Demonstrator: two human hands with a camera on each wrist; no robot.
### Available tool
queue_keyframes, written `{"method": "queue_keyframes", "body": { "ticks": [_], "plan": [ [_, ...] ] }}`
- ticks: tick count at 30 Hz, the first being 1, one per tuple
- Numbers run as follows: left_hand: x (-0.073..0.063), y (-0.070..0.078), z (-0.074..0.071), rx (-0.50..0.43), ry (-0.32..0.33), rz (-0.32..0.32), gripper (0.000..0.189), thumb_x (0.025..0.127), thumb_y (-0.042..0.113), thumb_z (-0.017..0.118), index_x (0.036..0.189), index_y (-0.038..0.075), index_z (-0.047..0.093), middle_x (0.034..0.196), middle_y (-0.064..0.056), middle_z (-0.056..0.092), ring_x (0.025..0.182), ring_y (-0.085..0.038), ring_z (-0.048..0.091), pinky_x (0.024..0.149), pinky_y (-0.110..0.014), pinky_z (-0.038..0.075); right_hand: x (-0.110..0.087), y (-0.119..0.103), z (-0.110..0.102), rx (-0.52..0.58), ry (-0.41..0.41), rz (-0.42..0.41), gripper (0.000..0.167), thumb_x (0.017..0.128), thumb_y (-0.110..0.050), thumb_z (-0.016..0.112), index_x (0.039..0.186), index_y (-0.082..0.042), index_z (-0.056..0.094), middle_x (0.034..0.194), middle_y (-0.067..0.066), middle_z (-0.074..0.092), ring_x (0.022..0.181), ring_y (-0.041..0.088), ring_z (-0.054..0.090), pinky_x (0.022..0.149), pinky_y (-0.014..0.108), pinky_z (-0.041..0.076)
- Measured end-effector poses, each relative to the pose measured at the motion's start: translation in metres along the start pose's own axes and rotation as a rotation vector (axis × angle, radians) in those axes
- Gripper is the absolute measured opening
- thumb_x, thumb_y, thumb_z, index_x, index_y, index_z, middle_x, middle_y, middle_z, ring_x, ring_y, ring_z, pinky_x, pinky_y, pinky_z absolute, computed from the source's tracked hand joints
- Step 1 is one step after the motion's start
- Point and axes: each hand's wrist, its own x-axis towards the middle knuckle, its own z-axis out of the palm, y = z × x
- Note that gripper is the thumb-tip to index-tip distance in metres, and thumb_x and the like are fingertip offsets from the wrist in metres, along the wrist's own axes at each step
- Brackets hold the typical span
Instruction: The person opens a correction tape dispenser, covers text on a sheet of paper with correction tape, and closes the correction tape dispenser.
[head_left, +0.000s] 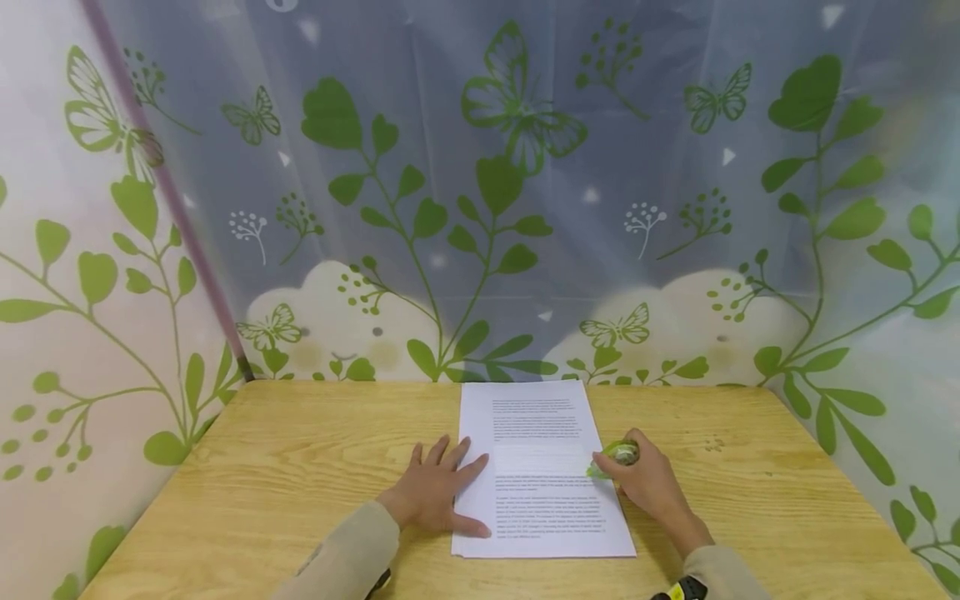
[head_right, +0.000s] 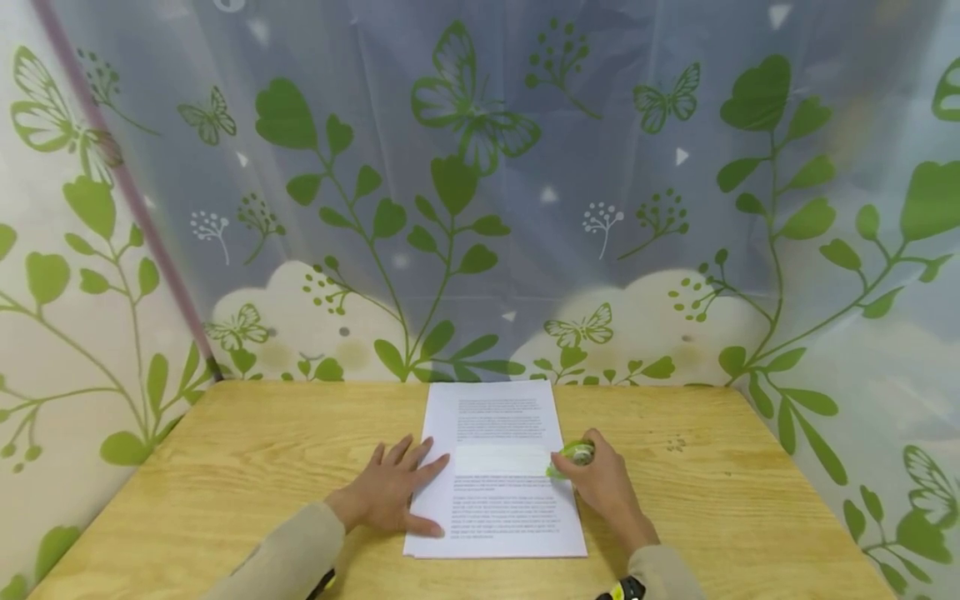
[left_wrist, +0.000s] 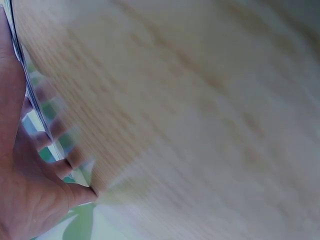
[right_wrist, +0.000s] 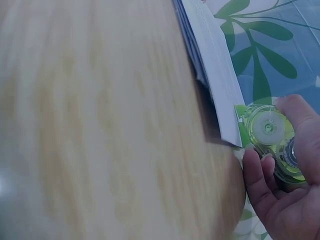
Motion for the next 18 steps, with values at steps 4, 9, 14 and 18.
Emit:
{"method": "queue_keyframes", "body": {
  "ticks": [4, 9, 14, 18],
  "plan": [
    [0.0, 0.001, 0.0, 0.003, -0.003, 0.0, 0.103, 0.071, 0.086, 0.044, 0.152, 0.026, 0.026, 0.156, -0.013, 0.019, 0.139, -0.045, 0.015, 0.102, -0.069, 0.014, -0.001, 0.001, -0.001, 0.005, 0.01, 0.004, 0.041, 0.086, -0.03, 0.072, 0.093, -0.004, 0.043, 0.083, 0.01, 0.057, 0.059, 0.017, 0.058, 0.053, 0.029, 0.049],
    [-0.001, 0.002, -0.001, 0.009, 0.002, 0.007, 0.103, 0.072, 0.086, 0.044, 0.152, 0.025, 0.027, 0.156, -0.014, 0.02, 0.139, -0.045, 0.015, 0.101, -0.069, 0.016, -0.002, 0.006, -0.003, 0.039, 0.014, 0.005, 0.044, 0.086, -0.035, 0.072, 0.094, -0.003, 0.043, 0.081, 0.009, 0.059, 0.059, 0.017, 0.059, 0.053, 0.028, 0.049],
    [-0.001, 0.002, -0.002, 0.002, -0.006, 0.002, 0.104, 0.071, 0.086, 0.044, 0.152, 0.025, 0.027, 0.156, -0.014, 0.02, 0.139, -0.045, 0.016, 0.102, -0.069, 0.015, -0.005, 0.018, -0.009, 0.261, 0.046, 0.08, 0.052, 0.089, -0.045, 0.065, 0.107, -0.001, 0.044, 0.079, 0.009, 0.058, 0.065, 0.018, 0.062, 0.062, 0.027, 0.053],
    [-0.001, 0.002, -0.001, 0.004, -0.005, 0.002, 0.103, 0.071, 0.086, 0.043, 0.152, 0.025, 0.026, 0.156, -0.014, 0.019, 0.139, -0.045, 0.015, 0.102, -0.069, 0.015, -0.006, 0.023, -0.015, 0.413, 0.103, 0.14, 0.06, 0.09, -0.053, 0.058, 0.114, -0.001, 0.043, 0.075, 0.007, 0.056, 0.065, 0.017, 0.062, 0.065, 0.027, 0.052]
  ]
}}
